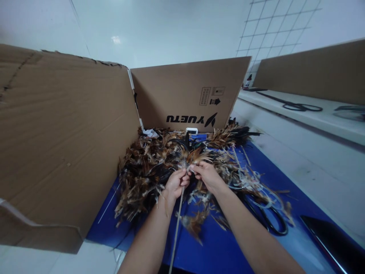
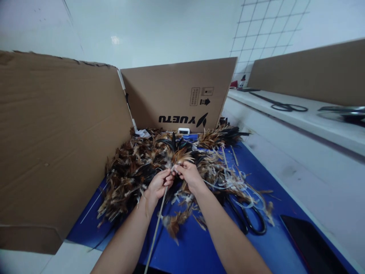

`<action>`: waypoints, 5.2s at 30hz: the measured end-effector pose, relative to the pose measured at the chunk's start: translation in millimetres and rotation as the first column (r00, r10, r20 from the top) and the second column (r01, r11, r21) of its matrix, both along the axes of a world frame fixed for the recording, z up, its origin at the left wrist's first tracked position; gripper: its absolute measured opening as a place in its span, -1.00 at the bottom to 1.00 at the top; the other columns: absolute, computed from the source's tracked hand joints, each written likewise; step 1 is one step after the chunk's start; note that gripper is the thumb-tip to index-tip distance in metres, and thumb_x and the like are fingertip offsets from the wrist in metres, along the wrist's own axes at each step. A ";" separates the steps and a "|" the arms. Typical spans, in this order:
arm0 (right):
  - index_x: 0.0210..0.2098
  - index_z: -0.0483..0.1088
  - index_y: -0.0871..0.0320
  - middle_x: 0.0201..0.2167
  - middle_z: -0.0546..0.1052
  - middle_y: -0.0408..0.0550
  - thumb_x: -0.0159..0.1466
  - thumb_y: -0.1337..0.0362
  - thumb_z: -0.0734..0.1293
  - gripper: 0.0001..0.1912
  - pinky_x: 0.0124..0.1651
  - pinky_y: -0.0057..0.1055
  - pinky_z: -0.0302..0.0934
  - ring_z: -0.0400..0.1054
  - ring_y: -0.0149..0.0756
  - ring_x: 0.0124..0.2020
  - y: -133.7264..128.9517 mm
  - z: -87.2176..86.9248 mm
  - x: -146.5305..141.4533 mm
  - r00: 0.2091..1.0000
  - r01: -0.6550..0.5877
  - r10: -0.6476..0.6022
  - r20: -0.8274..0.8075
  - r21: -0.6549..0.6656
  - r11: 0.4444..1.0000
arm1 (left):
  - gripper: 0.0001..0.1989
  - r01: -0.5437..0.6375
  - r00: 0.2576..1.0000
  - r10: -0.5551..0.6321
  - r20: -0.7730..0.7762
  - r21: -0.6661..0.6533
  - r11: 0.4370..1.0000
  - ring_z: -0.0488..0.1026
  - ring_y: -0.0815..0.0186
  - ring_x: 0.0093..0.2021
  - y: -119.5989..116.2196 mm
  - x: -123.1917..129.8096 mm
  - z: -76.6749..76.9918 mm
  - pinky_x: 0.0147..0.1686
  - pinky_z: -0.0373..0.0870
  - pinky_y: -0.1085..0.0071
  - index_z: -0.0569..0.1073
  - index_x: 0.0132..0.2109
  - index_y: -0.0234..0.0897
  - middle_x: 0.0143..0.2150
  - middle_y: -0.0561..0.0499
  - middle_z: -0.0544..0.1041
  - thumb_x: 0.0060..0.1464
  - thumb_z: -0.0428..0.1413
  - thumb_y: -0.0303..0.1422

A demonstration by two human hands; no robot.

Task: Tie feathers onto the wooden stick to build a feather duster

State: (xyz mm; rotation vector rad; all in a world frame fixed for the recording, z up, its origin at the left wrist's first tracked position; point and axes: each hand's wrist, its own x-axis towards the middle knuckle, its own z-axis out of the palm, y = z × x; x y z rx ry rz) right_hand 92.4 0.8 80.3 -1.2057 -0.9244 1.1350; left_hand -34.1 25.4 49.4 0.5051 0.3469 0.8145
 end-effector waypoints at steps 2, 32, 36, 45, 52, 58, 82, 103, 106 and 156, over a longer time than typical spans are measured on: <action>-0.57 0.28 0.21 -0.74 0.26 -0.28 -0.12 0.21 0.42 -0.73 -0.65 -0.59 -0.12 0.07 -0.56 -0.67 2.3 0.5 0.3 1.000 0.005 -0.005 0.012 -0.018 1.000 | -0.93 -0.005 1.000 0.005 -0.001 -0.007 1.000 0.10 0.65 -0.63 -0.5 0.0 0.9 -0.75 -0.04 0.73 0.38 -0.33 -0.49 -0.43 -0.03 0.34 -0.02 0.09 -0.52; -0.57 0.32 0.21 -0.74 0.31 -0.28 -0.18 0.25 0.43 -0.76 -0.68 -0.59 -0.12 0.05 -0.57 -0.71 8.7 -0.5 10.7 0.979 -0.008 0.027 0.203 -0.090 0.996 | -0.92 0.015 1.000 -0.015 -0.013 -0.028 1.000 0.13 0.62 -0.59 -1.9 -1.3 4.3 -0.74 -0.04 0.73 0.39 -0.35 -0.51 -0.42 -0.04 0.34 -0.07 0.13 -0.55; -0.57 0.32 0.21 -0.74 0.29 -0.29 -0.19 0.26 0.43 -0.76 -0.69 -0.60 -0.12 0.05 -0.57 -0.72 7.4 2.2 10.0 0.977 0.012 0.012 0.211 -0.112 0.994 | -0.93 0.025 0.999 -0.026 -0.023 -0.033 0.999 0.11 0.62 -0.60 -1.4 -1.2 3.8 -0.74 -0.06 0.73 0.38 -0.34 -0.50 -0.45 0.00 0.31 -0.06 0.11 -0.55; -0.57 0.33 0.22 -0.80 0.25 -0.29 -0.17 0.29 0.44 -0.77 -0.73 -0.60 -0.13 0.03 -0.58 -0.76 9.0 0.9 11.6 0.987 -0.016 0.040 0.159 -0.149 0.989 | -0.94 0.003 0.999 -0.005 -0.034 -0.051 0.999 0.10 0.62 -0.61 -0.9 -0.3 3.5 -0.73 -0.06 0.72 0.34 -0.36 -0.48 -0.48 0.02 0.28 -0.05 0.09 -0.56; -0.68 0.21 0.20 -0.83 0.19 -0.30 -0.18 0.30 0.48 -0.68 -0.75 -0.63 -0.16 -0.01 -0.61 -0.77 8.3 10.5 10.2 0.987 -0.079 0.102 0.127 -0.175 0.981 | -0.83 -0.047 0.993 0.051 -0.108 0.043 0.998 0.11 0.62 -0.62 -3.5 0.5 5.0 -0.73 -0.07 0.69 0.35 -0.42 -0.47 -0.49 0.03 0.29 -0.14 0.21 -0.48; -0.70 0.21 0.23 -0.79 0.19 -0.28 -0.21 0.29 0.51 -0.64 -0.75 -0.64 -0.14 0.00 -0.63 -0.73 8.5 19.8 11.2 0.981 -0.160 0.178 0.075 -0.206 0.965 | -0.72 -0.117 0.961 0.151 -0.232 0.152 0.981 0.08 0.62 -0.64 -9.7 3.7 12.7 -0.72 -0.15 0.64 0.34 -0.47 -0.46 -0.54 0.07 0.26 -0.21 0.26 -0.34; -0.70 0.18 0.20 -0.87 0.11 -0.32 -0.07 0.27 0.44 -0.67 -0.80 -0.66 -0.32 -0.14 -0.67 -0.81 19.3 21.3 10.2 0.985 -0.137 0.160 0.058 -0.293 0.946 | -0.65 -0.172 0.924 0.240 -0.299 0.235 0.957 0.13 0.59 -0.65 -20.2 14.2 15.7 -0.71 -0.13 0.61 0.33 -0.46 -0.41 -0.55 0.04 0.34 -0.25 0.26 -0.22; -0.68 0.26 0.27 -0.83 0.25 -0.21 -0.09 0.14 0.45 -0.63 -0.75 -0.63 -0.30 0.04 -0.63 -0.78 13.9 13.7 20.3 0.928 -0.362 0.373 0.001 -0.242 0.900 | -0.67 0.279 0.960 -0.282 0.005 -0.139 0.950 0.13 0.58 -0.65 -9.5 -0.9 17.5 -0.81 -0.08 0.75 0.39 -0.30 -0.49 -0.48 -0.06 0.34 0.15 -0.08 -0.25; -0.64 0.30 0.29 -0.80 0.29 -0.19 -0.06 0.11 0.44 -0.63 -0.74 -0.62 -0.29 0.04 -0.63 -0.77 13.3 14.8 20.1 0.929 -0.359 0.371 0.005 -0.236 0.903 | -0.67 0.303 0.952 -0.304 0.015 -0.137 0.943 0.11 0.59 -0.65 -10.5 -2.5 20.9 -0.82 -0.11 0.75 0.38 -0.30 -0.50 -0.47 -0.04 0.32 0.16 -0.09 -0.26; -0.33 0.38 0.15 -0.42 0.51 -0.08 0.08 0.10 0.34 -0.74 -0.29 -0.39 0.18 0.34 -0.29 -0.39 -75.7 35.9 68.6 0.801 -0.121 0.109 0.589 -0.020 0.993 | -0.85 0.196 0.973 -0.200 -0.114 -0.042 0.980 -0.07 0.61 -0.72 -10.7 -0.9 14.2 -0.78 -0.25 0.70 0.24 -0.35 -0.35 -0.60 0.19 0.10 0.05 0.05 -0.36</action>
